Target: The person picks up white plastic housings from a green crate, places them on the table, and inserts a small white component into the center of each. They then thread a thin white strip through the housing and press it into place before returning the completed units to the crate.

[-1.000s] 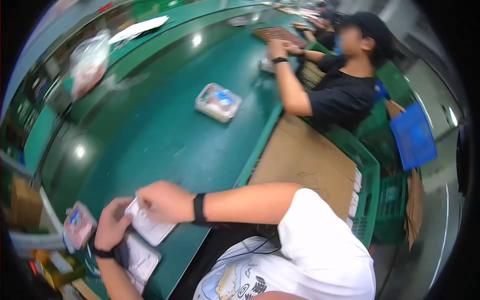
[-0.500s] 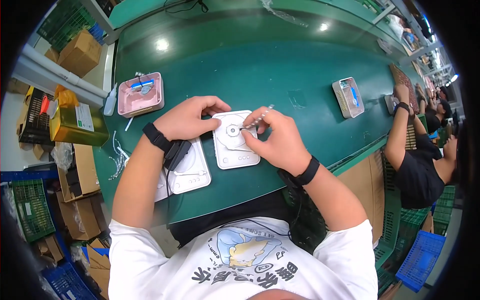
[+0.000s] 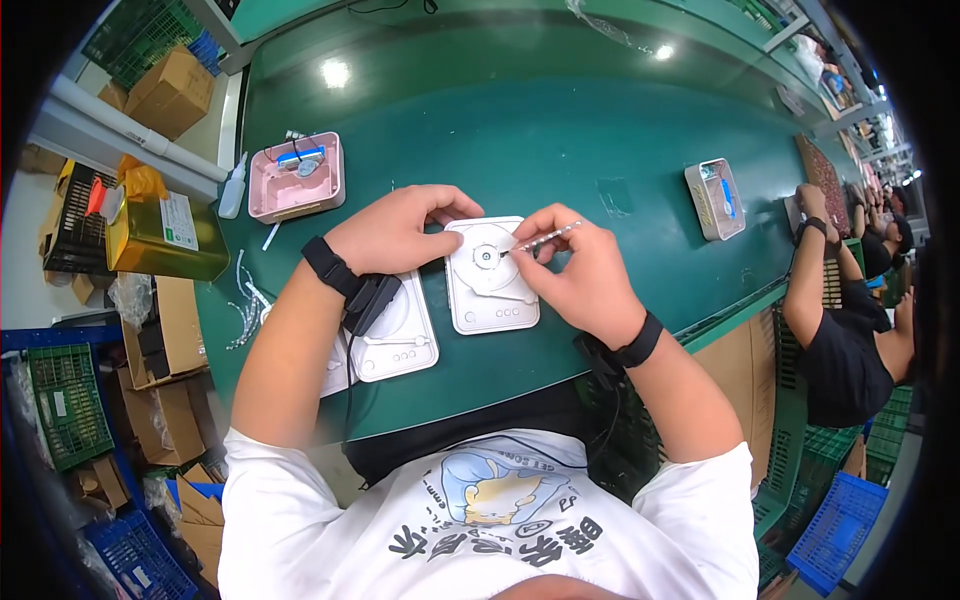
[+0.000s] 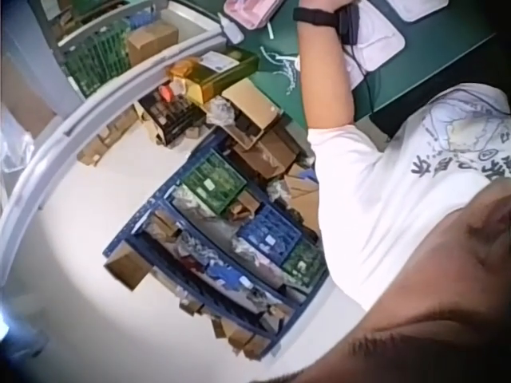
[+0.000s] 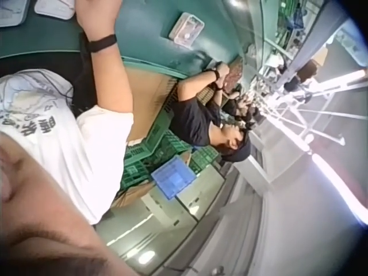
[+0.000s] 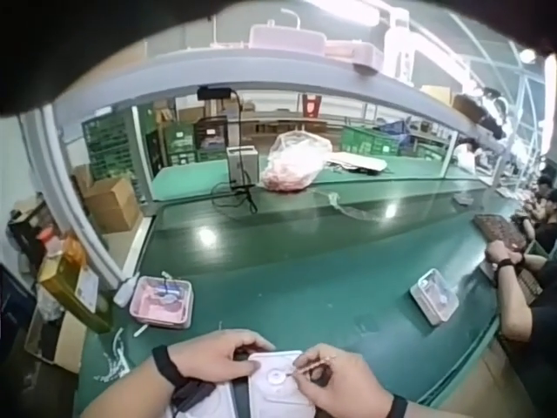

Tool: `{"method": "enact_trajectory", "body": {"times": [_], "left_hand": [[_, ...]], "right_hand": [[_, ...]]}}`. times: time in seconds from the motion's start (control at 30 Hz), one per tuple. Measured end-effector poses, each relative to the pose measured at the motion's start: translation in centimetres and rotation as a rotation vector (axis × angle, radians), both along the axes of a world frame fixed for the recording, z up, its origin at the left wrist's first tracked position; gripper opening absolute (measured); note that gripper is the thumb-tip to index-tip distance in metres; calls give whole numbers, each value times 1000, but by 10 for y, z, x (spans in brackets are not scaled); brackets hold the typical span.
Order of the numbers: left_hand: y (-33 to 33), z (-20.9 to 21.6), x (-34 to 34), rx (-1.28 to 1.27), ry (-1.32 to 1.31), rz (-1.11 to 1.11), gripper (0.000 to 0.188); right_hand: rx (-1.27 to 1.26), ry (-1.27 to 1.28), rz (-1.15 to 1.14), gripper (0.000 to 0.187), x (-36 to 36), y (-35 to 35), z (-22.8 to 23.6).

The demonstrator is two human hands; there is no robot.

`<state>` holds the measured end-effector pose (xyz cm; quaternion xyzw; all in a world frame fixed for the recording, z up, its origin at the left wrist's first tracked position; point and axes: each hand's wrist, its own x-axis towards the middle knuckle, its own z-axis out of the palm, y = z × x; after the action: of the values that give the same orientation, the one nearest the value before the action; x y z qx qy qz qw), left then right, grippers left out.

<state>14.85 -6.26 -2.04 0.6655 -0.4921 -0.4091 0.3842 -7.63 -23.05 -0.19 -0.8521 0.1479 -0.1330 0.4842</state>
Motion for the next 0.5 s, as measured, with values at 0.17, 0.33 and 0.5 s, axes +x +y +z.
{"method": "enact_trajectory", "body": {"times": [0.17, 0.33, 0.5], "left_hand": [[1, -2, -2, -15, 7, -1, 41], [2, 2, -1, -26, -38, -12, 41], [1, -1, -2, -27, -28, -12, 41]], "right_hand": [[3, 4, -11, 14, 2, 4, 1], [-125, -38, 85, 11, -2, -7, 3], [-33, -62, 38, 9, -2, -5, 4]]}}
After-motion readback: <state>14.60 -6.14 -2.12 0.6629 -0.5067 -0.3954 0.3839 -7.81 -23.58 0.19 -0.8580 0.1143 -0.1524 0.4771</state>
